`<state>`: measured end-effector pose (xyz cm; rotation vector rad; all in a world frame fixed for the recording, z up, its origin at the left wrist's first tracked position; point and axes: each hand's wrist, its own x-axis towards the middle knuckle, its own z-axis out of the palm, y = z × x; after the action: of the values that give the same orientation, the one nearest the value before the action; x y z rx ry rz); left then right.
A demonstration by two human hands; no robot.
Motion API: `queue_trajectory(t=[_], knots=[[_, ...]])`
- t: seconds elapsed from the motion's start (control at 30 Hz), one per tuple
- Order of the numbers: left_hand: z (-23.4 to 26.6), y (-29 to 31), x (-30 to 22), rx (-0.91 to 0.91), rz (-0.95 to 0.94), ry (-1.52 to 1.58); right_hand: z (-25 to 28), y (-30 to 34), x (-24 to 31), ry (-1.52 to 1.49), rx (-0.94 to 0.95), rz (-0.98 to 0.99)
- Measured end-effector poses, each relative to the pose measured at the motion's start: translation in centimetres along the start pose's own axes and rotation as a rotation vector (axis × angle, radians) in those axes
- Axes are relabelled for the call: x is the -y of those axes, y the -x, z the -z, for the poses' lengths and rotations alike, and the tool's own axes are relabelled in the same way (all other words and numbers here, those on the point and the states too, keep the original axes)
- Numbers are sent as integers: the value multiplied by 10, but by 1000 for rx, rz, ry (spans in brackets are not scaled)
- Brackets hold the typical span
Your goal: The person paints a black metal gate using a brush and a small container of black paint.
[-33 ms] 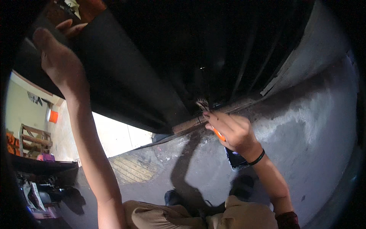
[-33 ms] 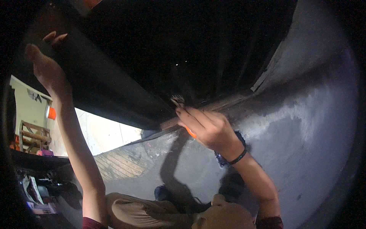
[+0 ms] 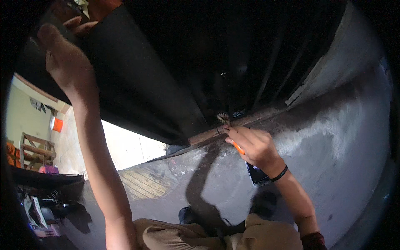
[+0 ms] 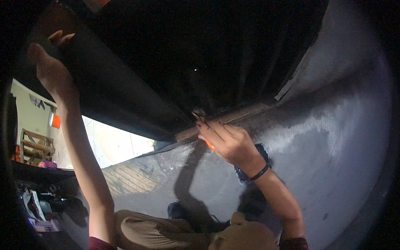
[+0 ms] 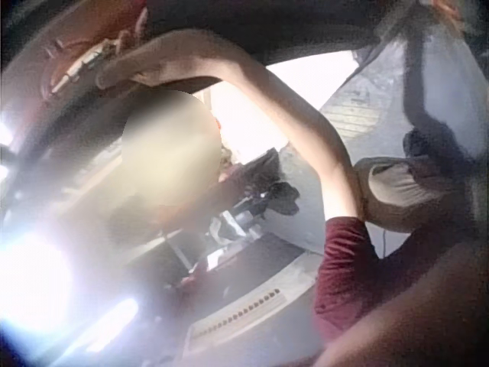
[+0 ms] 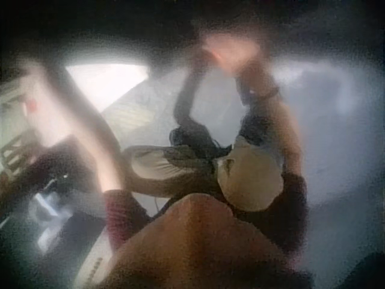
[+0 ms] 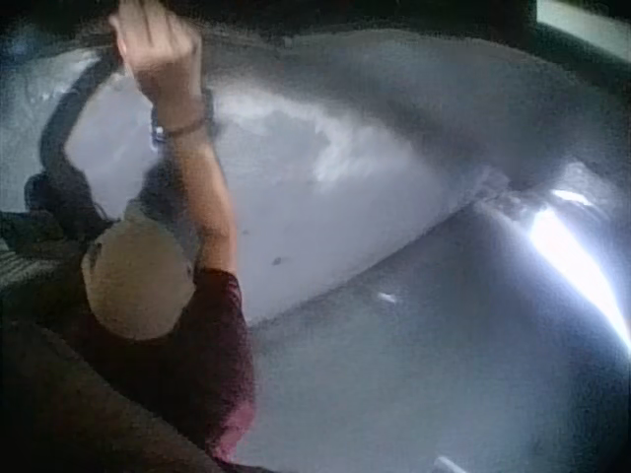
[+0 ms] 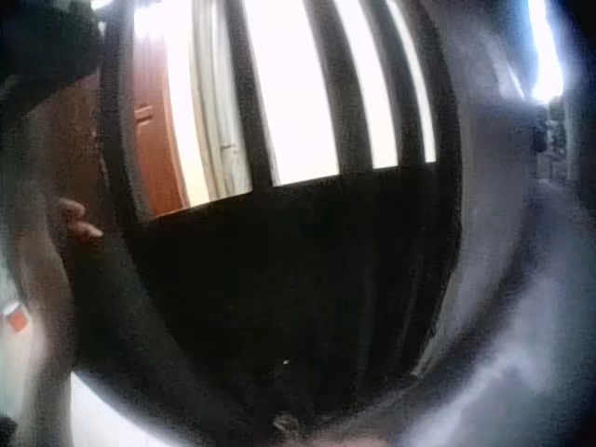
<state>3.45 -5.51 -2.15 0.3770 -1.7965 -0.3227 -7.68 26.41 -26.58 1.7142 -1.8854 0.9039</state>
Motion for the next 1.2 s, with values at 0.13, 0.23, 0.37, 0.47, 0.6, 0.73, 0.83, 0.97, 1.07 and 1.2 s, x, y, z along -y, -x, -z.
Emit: queue_trajectory(t=[0.13, 0.23, 0.37, 0.47, 0.6, 0.73, 0.83, 0.97, 1.07, 1.2], knots=[[1, -4, 9, -2, -6, -2, -31, 16, -3, 6, 169, -66], [2, -7, 14, -1, -97, -47, -26, 6, -11, 19, 128, -23], [-1, -5, 11, -9, -90, -56, 10, 2, -1, 103, 139, -65], [-6, -1, 3, -60, -95, -28, 11, 10, 9, 62, 194, -57], [-7, 1, -8, -36, -20, 46, -22, 10, -4, 0, 393, -109], [-3, 0, -8, 32, 32, 40, -24, 0, -20, 27, 184, 39], [-3, 1, -5, 12, 13, 36, -8, 1, -13, -47, 45, -23], [-6, 3, -8, -5, 24, 18, -10, 6, 0, -85, 56, -32], [-7, 2, -12, -19, 33, 24, -21, -7, -8, 1, 227, -27], [-5, 2, -16, 1, 89, 48, -5, -36, -18, -32, 39, 45]])
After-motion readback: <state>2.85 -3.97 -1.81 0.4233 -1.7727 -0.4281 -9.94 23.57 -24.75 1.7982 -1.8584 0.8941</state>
